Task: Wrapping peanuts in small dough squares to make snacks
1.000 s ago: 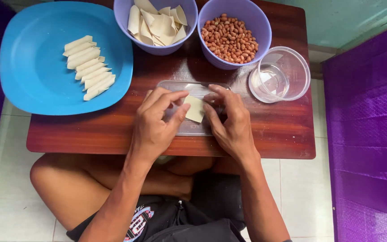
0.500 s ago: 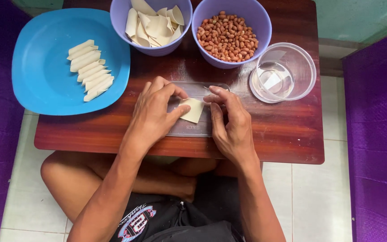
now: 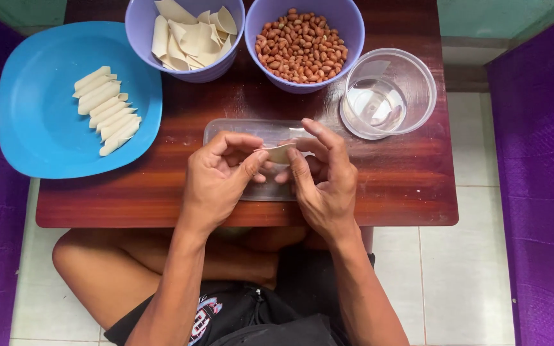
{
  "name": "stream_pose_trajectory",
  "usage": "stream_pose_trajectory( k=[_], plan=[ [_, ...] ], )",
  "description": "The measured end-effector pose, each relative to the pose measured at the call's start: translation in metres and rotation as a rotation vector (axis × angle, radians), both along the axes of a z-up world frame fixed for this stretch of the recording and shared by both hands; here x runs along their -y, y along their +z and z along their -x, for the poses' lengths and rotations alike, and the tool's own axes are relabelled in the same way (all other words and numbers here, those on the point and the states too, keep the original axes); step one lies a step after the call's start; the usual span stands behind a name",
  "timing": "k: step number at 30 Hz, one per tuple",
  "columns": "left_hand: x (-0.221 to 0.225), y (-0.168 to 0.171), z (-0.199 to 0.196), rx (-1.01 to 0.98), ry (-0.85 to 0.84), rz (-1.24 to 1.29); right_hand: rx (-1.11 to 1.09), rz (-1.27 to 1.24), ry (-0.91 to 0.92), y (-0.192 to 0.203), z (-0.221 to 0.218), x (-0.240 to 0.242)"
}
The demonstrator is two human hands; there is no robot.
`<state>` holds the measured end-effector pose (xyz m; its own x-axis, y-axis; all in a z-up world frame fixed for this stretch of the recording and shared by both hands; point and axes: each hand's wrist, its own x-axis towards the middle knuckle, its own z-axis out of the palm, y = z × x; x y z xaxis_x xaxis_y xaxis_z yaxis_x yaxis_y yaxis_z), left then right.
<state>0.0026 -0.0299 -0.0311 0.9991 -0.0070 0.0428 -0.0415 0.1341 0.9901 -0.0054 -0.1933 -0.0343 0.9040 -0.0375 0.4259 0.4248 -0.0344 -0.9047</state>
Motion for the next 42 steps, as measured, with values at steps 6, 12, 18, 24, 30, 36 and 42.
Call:
stream_pose_trajectory(
  k=[6,12,18,24,30,36,42],
  plan=[
    [-0.001,0.003,0.003,0.216,0.050,-0.075,0.103,-0.016,-0.008,-0.002,0.005,0.004],
    [0.001,0.001,0.007,0.280,0.042,0.003,0.185,0.007,-0.026,-0.004,0.004,0.004],
    [-0.006,-0.015,-0.004,0.002,-0.082,0.044,0.228,-0.005,0.019,-0.007,0.005,0.004],
    [-0.001,-0.018,-0.003,-0.058,-0.042,0.012,0.131,-0.057,-0.017,-0.009,0.004,0.004],
    [-0.009,-0.016,0.000,-0.016,-0.004,-0.120,0.010,0.018,0.028,-0.007,0.001,0.006],
    [-0.003,0.002,-0.004,0.047,-0.071,-0.193,0.066,0.119,0.079,-0.001,0.002,-0.003],
    [-0.004,0.008,0.000,0.056,0.004,-0.219,0.028,0.091,0.068,-0.007,0.001,-0.002]
  ],
)
